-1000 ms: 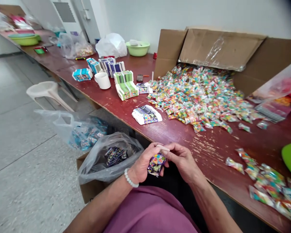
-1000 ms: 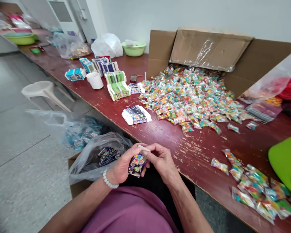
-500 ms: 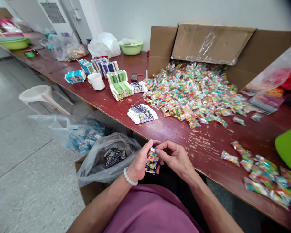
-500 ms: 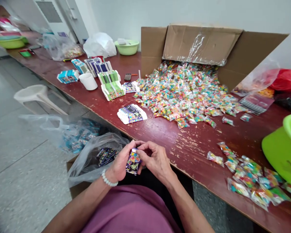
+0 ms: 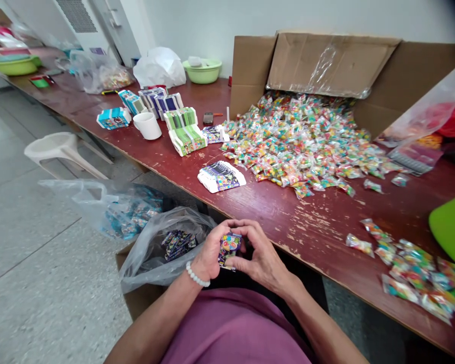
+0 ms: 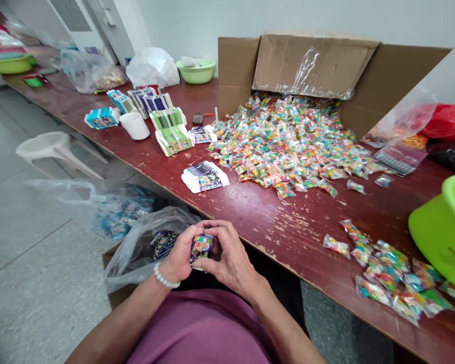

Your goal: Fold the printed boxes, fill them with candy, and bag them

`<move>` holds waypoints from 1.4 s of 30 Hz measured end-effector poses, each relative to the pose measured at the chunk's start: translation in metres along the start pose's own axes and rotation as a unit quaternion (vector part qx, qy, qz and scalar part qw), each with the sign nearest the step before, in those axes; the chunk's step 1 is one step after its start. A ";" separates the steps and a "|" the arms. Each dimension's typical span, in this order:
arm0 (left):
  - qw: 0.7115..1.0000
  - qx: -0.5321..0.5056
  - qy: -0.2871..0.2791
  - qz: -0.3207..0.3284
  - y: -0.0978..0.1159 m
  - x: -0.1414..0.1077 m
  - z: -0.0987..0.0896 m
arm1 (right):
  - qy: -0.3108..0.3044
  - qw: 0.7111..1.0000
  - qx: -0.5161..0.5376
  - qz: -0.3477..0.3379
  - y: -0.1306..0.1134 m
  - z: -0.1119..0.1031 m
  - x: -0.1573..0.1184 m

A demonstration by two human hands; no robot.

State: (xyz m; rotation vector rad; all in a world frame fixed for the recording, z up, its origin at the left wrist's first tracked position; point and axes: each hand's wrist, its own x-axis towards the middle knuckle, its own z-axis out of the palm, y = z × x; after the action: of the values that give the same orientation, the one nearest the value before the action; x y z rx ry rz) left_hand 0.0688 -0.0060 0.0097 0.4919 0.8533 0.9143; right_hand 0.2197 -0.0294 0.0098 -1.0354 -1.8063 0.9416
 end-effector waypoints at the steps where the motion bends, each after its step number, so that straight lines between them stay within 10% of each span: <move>1: 0.999 0.028 0.028 0.025 0.003 0.000 -0.007 | -0.006 1.000 -0.011 -0.003 0.003 0.001 0.003; 8: 0.899 0.323 0.245 0.164 0.033 0.000 -0.102 | 0.106 0.967 -0.177 0.151 0.047 -0.022 0.091; 12: 0.863 0.379 0.283 0.180 0.040 0.007 -0.124 | 0.123 0.925 -0.280 0.227 0.066 -0.019 0.145; 23: 0.856 0.403 0.209 0.247 0.043 0.023 -0.105 | 0.137 0.880 -0.323 0.321 0.072 -0.003 0.161; 36: 0.707 0.602 0.205 0.310 0.069 0.067 -0.071 | 0.171 0.900 -0.238 0.323 0.075 -0.006 0.160; 42: 0.693 0.609 0.209 0.325 0.069 0.077 -0.060 | 0.199 0.935 -0.097 0.278 0.083 -0.012 0.152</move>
State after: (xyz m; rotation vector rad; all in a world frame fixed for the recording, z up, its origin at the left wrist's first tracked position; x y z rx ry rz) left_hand 0.0124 0.0971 -0.0107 1.9019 1.7520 1.0008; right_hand 0.2063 0.1418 -0.0150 -1.7817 -1.3029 0.7988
